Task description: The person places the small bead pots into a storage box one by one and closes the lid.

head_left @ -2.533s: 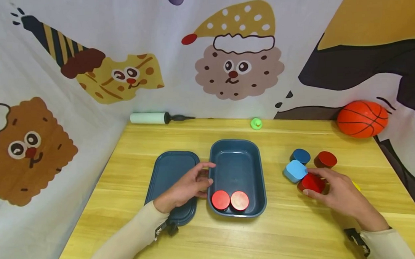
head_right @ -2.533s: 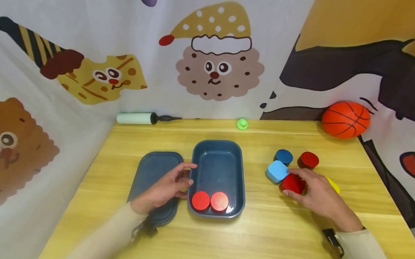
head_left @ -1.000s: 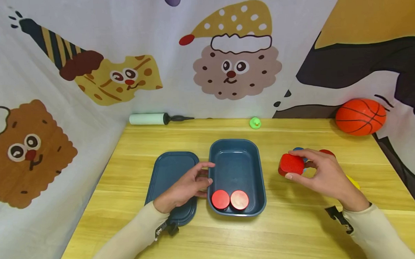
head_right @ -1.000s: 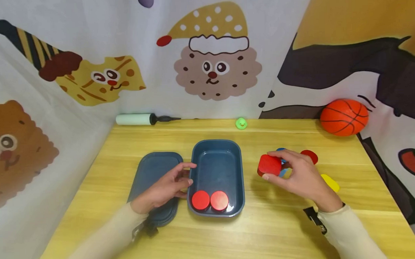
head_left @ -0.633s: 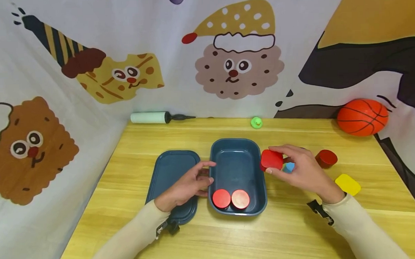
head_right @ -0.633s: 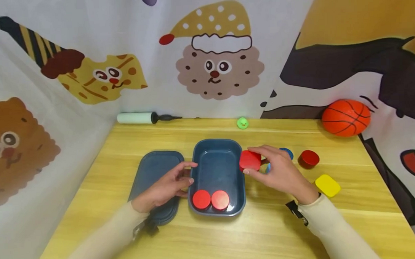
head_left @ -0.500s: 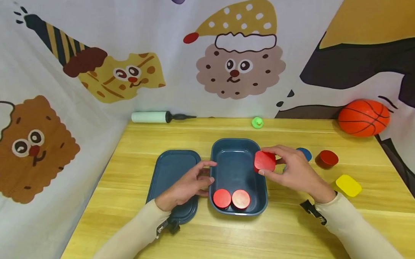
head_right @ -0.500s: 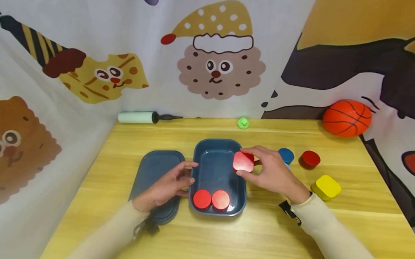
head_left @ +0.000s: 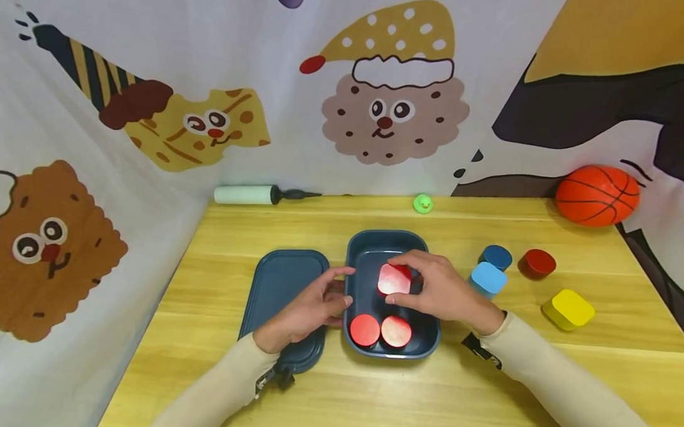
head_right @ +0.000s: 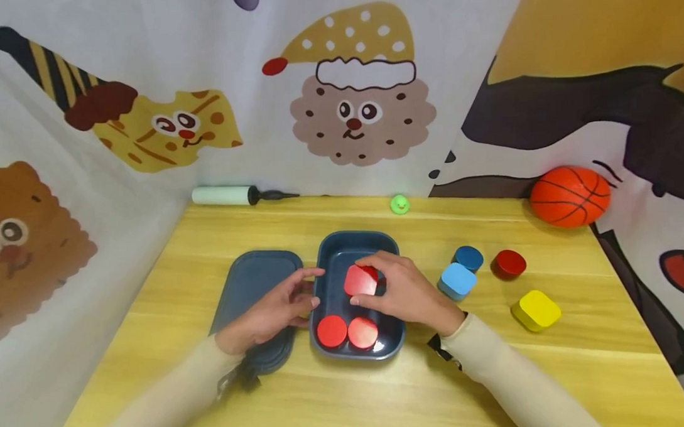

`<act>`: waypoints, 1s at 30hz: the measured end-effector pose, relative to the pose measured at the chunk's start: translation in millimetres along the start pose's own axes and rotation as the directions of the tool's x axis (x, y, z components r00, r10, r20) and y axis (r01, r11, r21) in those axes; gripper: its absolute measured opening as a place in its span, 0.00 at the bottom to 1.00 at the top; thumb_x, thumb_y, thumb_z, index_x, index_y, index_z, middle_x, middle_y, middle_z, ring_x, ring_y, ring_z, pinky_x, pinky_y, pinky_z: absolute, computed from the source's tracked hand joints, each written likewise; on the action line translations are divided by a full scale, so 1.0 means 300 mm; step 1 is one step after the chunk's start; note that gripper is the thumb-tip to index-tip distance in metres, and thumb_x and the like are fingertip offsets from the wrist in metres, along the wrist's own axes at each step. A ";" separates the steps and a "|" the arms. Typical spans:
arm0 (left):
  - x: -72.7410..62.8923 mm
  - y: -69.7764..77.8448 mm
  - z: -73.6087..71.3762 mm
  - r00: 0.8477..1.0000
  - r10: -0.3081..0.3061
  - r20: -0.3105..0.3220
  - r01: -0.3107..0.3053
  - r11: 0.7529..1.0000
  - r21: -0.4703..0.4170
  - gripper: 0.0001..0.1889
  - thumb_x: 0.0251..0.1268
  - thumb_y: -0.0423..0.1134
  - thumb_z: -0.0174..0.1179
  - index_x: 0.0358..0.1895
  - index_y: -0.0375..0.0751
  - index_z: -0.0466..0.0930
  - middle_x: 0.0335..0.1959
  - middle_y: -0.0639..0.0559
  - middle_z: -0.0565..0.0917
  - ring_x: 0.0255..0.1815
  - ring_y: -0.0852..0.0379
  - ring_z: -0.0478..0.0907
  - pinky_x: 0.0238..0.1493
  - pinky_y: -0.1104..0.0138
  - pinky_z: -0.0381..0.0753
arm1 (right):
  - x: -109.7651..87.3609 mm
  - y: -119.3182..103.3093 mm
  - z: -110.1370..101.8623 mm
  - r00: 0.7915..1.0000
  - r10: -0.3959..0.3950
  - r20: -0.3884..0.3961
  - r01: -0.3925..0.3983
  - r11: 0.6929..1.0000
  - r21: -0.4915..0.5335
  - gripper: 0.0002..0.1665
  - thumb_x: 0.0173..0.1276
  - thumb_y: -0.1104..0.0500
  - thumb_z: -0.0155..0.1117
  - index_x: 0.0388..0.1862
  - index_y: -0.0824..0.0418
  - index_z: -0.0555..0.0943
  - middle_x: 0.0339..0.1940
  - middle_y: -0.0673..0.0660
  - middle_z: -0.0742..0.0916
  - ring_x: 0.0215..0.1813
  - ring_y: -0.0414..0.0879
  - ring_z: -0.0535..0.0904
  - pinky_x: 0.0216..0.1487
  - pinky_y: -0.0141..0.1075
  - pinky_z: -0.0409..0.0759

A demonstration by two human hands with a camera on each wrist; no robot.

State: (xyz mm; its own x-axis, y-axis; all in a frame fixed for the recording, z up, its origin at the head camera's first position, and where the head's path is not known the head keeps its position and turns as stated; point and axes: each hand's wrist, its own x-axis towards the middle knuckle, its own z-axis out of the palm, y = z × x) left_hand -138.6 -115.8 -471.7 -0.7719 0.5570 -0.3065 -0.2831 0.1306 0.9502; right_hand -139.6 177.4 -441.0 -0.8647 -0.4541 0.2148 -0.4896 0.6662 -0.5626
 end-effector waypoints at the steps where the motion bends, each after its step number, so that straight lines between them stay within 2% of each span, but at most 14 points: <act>1: -0.001 0.000 0.002 1.000 -0.001 0.000 0.001 1.000 -0.004 0.33 0.81 0.35 0.58 0.83 0.53 0.58 0.75 0.32 0.69 0.65 0.41 0.81 0.49 0.55 0.89 | 0.003 -0.004 0.009 1.000 -0.008 0.007 0.008 1.000 -0.004 0.40 0.53 0.41 0.88 0.64 0.51 0.85 0.54 0.47 0.89 0.48 0.41 0.83 0.46 0.39 0.87; 5: -0.005 -0.001 0.011 1.000 0.001 -0.001 -0.001 1.000 -0.016 0.34 0.82 0.35 0.57 0.84 0.52 0.56 0.75 0.32 0.68 0.66 0.40 0.80 0.51 0.53 0.89 | 0.019 -0.016 0.048 0.997 -0.066 0.033 0.066 0.998 0.001 0.40 0.55 0.39 0.86 0.64 0.53 0.85 0.57 0.48 0.89 0.52 0.40 0.84 0.50 0.40 0.87; 8: -0.007 -0.001 0.016 1.000 0.005 0.003 -0.004 1.000 -0.016 0.34 0.82 0.36 0.56 0.85 0.51 0.54 0.76 0.32 0.67 0.66 0.41 0.80 0.51 0.53 0.89 | 0.031 -0.023 0.076 0.993 -0.101 0.064 0.099 0.995 0.030 0.40 0.55 0.40 0.86 0.64 0.54 0.85 0.55 0.48 0.89 0.52 0.39 0.84 0.49 0.38 0.87; 16: -0.010 0.005 0.017 1.000 0.009 -0.003 -0.009 1.000 0.010 0.34 0.83 0.35 0.54 0.85 0.51 0.53 0.76 0.32 0.66 0.66 0.44 0.80 0.51 0.51 0.89 | 0.058 -0.038 0.127 0.977 -0.125 0.170 0.116 0.991 0.062 0.42 0.60 0.39 0.83 0.68 0.56 0.81 0.54 0.47 0.87 0.49 0.38 0.82 0.46 0.32 0.84; 22: -0.011 0.004 0.018 1.000 0.011 0.008 -0.011 1.000 0.001 0.34 0.83 0.33 0.54 0.85 0.51 0.53 0.76 0.32 0.65 0.67 0.42 0.79 0.51 0.51 0.89 | 0.069 -0.040 0.146 0.961 -0.174 0.217 0.167 0.985 0.050 0.40 0.63 0.38 0.80 0.66 0.59 0.82 0.55 0.51 0.88 0.49 0.41 0.83 0.47 0.34 0.84; 30: -0.006 0.002 0.017 1.000 0.012 0.007 -0.012 1.000 -0.007 0.34 0.83 0.33 0.54 0.85 0.51 0.52 0.76 0.32 0.65 0.69 0.40 0.78 0.51 0.51 0.89 | 0.070 -0.045 0.142 0.952 -0.145 0.271 0.144 0.989 0.026 0.39 0.66 0.39 0.78 0.67 0.59 0.81 0.57 0.52 0.88 0.51 0.42 0.82 0.49 0.35 0.83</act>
State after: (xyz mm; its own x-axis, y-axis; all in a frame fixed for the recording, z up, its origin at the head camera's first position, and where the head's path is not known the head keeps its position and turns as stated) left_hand -134.4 -112.7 -470.3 -0.7712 0.5641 -0.2949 -0.2779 0.1185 0.9533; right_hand -146.4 133.6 -463.0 -0.7213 -0.6892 0.0696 -0.6056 0.5786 -0.5463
